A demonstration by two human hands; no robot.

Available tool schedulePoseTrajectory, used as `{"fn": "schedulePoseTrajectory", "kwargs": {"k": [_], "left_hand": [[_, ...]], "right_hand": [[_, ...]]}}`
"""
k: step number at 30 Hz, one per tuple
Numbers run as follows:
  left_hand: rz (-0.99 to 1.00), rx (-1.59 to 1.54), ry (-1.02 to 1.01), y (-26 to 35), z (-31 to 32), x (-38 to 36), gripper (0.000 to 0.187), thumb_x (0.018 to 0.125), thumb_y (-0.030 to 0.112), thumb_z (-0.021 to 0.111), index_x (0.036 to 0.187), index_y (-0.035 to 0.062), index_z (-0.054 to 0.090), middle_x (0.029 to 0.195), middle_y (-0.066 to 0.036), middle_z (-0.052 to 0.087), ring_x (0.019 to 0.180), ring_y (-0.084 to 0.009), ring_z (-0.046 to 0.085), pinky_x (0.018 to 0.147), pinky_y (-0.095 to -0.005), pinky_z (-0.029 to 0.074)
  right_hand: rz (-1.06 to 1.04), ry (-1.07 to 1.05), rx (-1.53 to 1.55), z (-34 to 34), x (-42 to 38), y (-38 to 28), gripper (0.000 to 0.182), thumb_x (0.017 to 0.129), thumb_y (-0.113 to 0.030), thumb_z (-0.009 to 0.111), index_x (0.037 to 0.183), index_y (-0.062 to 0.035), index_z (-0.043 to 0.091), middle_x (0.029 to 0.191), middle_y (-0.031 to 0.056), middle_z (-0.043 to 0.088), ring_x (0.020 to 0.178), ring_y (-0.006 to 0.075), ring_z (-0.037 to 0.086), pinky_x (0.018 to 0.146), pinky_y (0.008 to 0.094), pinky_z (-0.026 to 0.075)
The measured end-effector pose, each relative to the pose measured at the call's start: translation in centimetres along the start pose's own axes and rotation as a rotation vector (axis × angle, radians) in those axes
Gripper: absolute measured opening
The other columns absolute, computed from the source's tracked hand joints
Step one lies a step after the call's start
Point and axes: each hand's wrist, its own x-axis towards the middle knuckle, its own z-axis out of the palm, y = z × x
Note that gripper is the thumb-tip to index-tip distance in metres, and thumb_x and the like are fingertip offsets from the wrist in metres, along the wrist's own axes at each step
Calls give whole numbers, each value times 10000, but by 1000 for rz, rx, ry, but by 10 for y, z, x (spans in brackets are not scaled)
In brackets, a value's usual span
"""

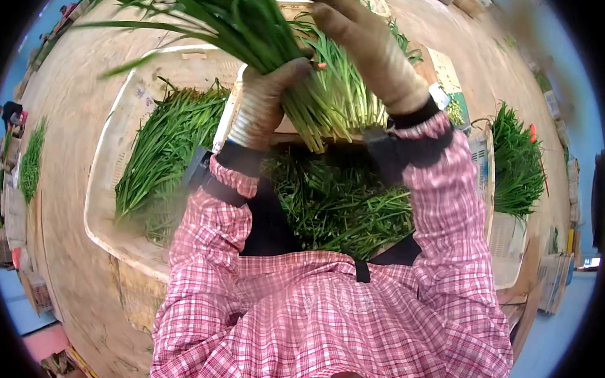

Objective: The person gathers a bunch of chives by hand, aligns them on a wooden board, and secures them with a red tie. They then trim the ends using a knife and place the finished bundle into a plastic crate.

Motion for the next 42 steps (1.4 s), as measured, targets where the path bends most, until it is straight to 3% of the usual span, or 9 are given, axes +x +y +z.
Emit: {"fn": "schedulePoseTrajectory", "kwargs": {"k": [2,5,8,10,13,26,34,38,42], "left_hand": [[-41,-129,42,-2,-8,-5,283,815,118,691,1064,4,618,941,-81,671,857,-209,657,756,-329,566],[-116,-371,143,-8,-12,-11,240,822,117,676,1025,-2,628,902,-98,674,805,-225,664,734,-339,579],[-141,-470,250,-10,-34,-12,231,830,111,650,1032,4,621,915,-120,665,817,-258,659,756,-399,576],[-61,-503,239,-9,-45,-18,239,834,121,643,1043,7,617,931,-116,662,833,-259,653,796,-428,562],[-5,-515,232,-17,-37,-28,264,846,148,640,1079,29,603,936,-105,658,866,-271,642,830,-443,543],[125,-681,-69,-19,-16,-52,406,898,95,586,1292,137,498,1031,-17,617,971,-161,582,1013,-398,407],[114,-544,104,-16,-33,-37,299,884,112,593,1180,98,554,979,-50,639,943,-190,601,979,-461,445],[92,-620,191,-29,-23,-30,248,866,114,599,1109,68,580,1001,-75,642,950,-224,605,1002,-473,437],[-12,-573,279,-18,-38,-21,257,855,118,610,1103,52,584,995,-90,647,972,-239,609,1012,-477,432]], "right_hand": [[-171,50,-1162,-30,-16,12,806,825,-399,716,1403,19,341,1379,212,476,1285,284,473,1051,398,408],[71,-143,-1352,-17,-72,45,772,875,-428,645,1407,25,317,1324,281,489,1227,374,501,1000,381,432],[208,-102,-1300,-47,-117,77,301,957,-267,541,1134,-31,603,839,189,648,770,288,637,682,373,512],[426,-108,-1265,-79,-138,74,272,963,-215,513,1145,-39,612,817,98,641,712,192,605,636,323,500],[-4,121,-801,-77,-132,61,316,904,-192,617,1159,-5,626,1033,125,685,930,198,639,812,301,503],[3,43,-625,-56,-126,49,337,839,-222,696,1098,-9,667,1071,145,683,993,208,647,895,305,508],[-35,171,-840,-104,-145,92,201,802,-112,692,969,0,695,982,118,695,822,201,661,769,303,536],[571,14,-166,-57,-145,89,256,868,-170,673,1061,-5,640,896,61,650,653,83,569,565,204,461],[460,162,68,-77,-163,95,204,876,-177,673,996,-14,650,669,-9,576,499,77,479,455,220,382]]}}
